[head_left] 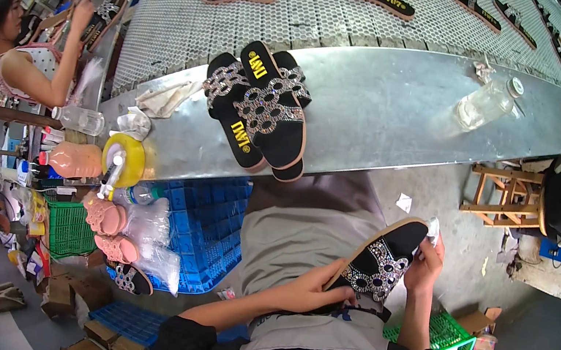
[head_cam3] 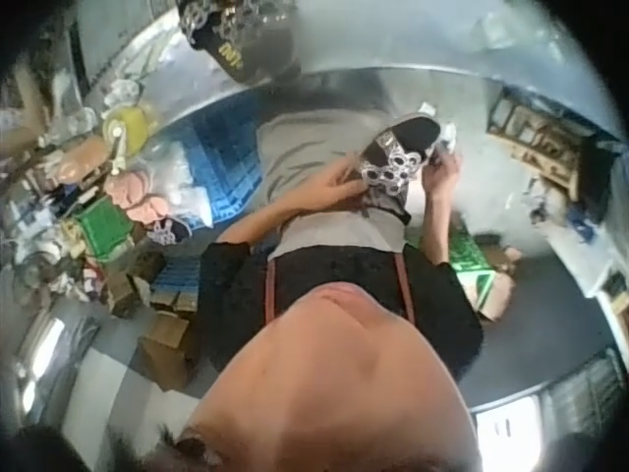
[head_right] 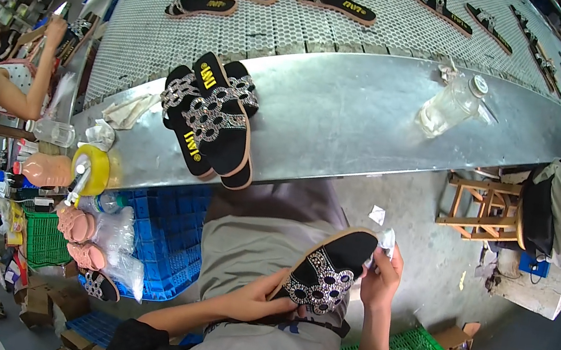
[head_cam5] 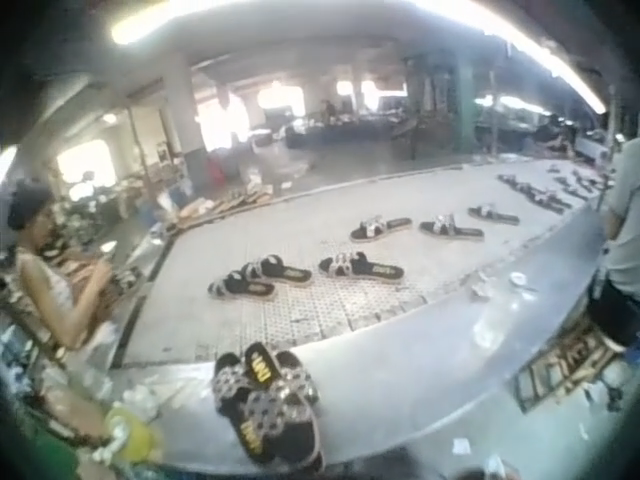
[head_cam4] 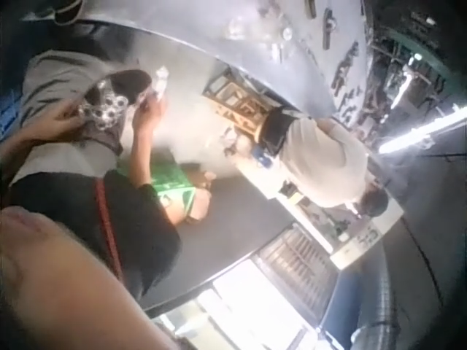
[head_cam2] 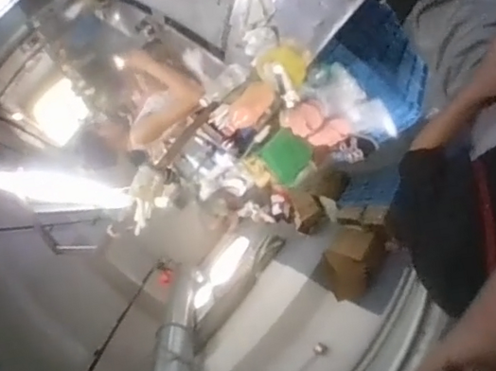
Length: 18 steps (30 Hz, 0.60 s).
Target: Cleaning finished sandals with a cloth and solvent at a manufacturing station.
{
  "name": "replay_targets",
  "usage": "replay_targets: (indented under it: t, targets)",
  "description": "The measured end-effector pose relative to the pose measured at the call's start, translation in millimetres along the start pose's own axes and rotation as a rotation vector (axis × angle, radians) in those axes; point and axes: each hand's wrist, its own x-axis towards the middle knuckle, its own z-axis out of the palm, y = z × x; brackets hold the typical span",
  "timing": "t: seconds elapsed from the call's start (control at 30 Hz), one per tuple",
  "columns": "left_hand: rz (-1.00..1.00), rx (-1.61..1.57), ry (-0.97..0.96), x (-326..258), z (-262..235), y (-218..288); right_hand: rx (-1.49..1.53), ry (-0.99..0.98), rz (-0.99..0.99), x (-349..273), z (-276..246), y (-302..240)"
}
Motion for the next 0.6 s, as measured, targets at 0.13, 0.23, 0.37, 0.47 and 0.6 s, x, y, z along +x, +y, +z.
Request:
replay_targets:
  t: [0.13, 0.23, 0.37, 0.47, 0.6]
  targets:
    - [0.583, 0.740, 0.399, 12.4, -33.5, 44.2, 0.131, -0.142, 0.080, 6.7, 9.3, 0.2]
    - [0.598, 0.007, 0.492, 4.1, -34.3, 126.3, 0.145, -0.205, 0.078, 12.5, 15.9, 0.8]
    - [0.690, 0.077, 0.666, 3.8, -69.3, 213.8, 0.165, -0.178, 0.074, 16.1, 14.8, -7.5]
    - [0.789, 0.139, 0.585, 35.4, -91.0, 282.9, 0.197, -0.106, 0.048, 15.5, 6.7, -5.7]
    - [0.806, 0.264, 0.715, 82.6, -160.8, 411.0, 0.139, -0.119, 0.036, 6.6, 11.9, -6.0]
